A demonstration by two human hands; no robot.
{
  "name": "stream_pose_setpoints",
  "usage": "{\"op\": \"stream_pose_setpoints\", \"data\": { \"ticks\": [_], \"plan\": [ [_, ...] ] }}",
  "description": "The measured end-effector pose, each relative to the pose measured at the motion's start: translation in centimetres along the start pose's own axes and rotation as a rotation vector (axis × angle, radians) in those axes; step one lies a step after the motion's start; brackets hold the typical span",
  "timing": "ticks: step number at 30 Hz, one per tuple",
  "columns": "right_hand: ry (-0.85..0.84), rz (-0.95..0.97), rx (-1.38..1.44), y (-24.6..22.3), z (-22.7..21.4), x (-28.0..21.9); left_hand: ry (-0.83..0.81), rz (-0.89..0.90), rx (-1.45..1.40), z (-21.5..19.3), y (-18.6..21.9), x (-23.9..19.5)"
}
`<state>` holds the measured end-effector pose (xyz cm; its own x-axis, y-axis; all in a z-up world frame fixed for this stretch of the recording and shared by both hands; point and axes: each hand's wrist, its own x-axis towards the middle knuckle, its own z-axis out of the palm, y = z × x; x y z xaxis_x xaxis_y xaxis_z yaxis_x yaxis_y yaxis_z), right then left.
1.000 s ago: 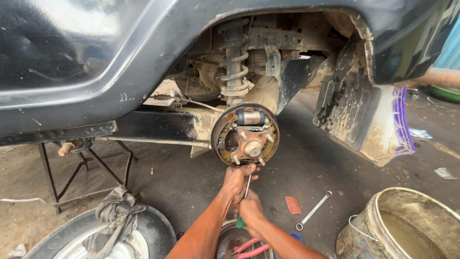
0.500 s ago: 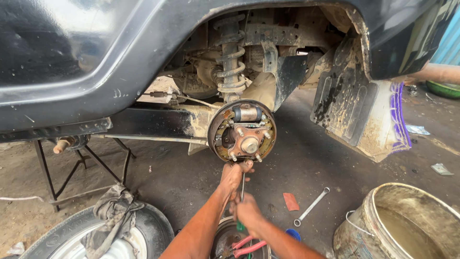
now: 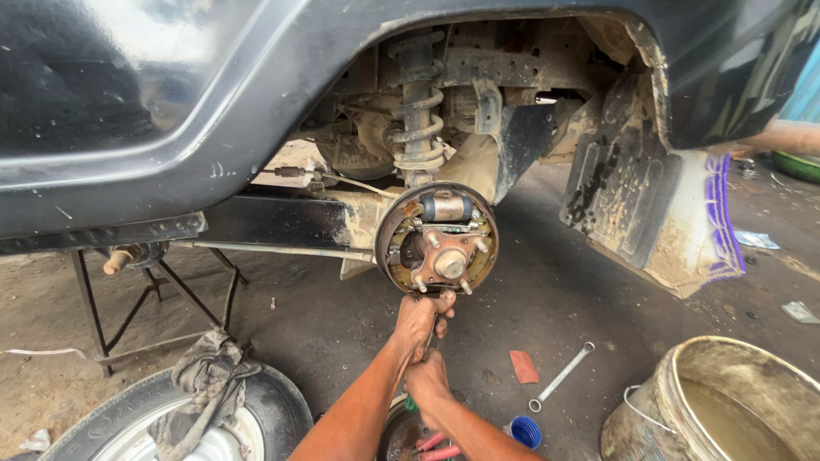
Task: The person is working on the rear drum brake assembly of a vehicle. They use a screwdriver to adjust the brake shoes and a wrench to tighten the central nut on the wheel hub. The person also uses pliers to manipulate small components within the brake mechanism.
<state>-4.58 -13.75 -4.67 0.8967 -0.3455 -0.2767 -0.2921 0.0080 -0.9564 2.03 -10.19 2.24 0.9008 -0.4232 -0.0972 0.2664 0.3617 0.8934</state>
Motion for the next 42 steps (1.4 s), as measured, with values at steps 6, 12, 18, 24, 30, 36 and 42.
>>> {"op": "stream_pose_setpoints", "data": {
  "ticks": [6,12,18,24,30,36,42],
  "plan": [
    [0.015,0.061,0.093,0.2,2.9,0.7,0.094,-0.066,0.225,-1.4,0.8,0.9],
    [-0.016,0.024,0.114,0.4,2.5,1.5,0.134,-0.044,0.238,-0.4,1.7,0.2],
    [-0.091,-0.006,0.147,0.1,1.2,0.9,0.221,-0.064,0.226,0.4,1.2,0.2],
    [-0.070,0.009,0.022,-1.2,-0.9,-0.8,0.245,-0.093,0.047,1.4,0.2,0.5],
    [-0.071,0.013,-0.095,-1.4,-2.7,-0.6,0.207,-0.102,-0.042,1.8,0.0,0.4],
    [0.103,0.091,-0.173,-1.7,-4.3,-0.6,0.190,-0.064,-0.153,2.6,-0.8,1.2],
    [0.094,0.010,0.030,1.0,0.0,1.2,0.304,-0.025,0.029,1.7,-0.8,1.3]
  ]
}}
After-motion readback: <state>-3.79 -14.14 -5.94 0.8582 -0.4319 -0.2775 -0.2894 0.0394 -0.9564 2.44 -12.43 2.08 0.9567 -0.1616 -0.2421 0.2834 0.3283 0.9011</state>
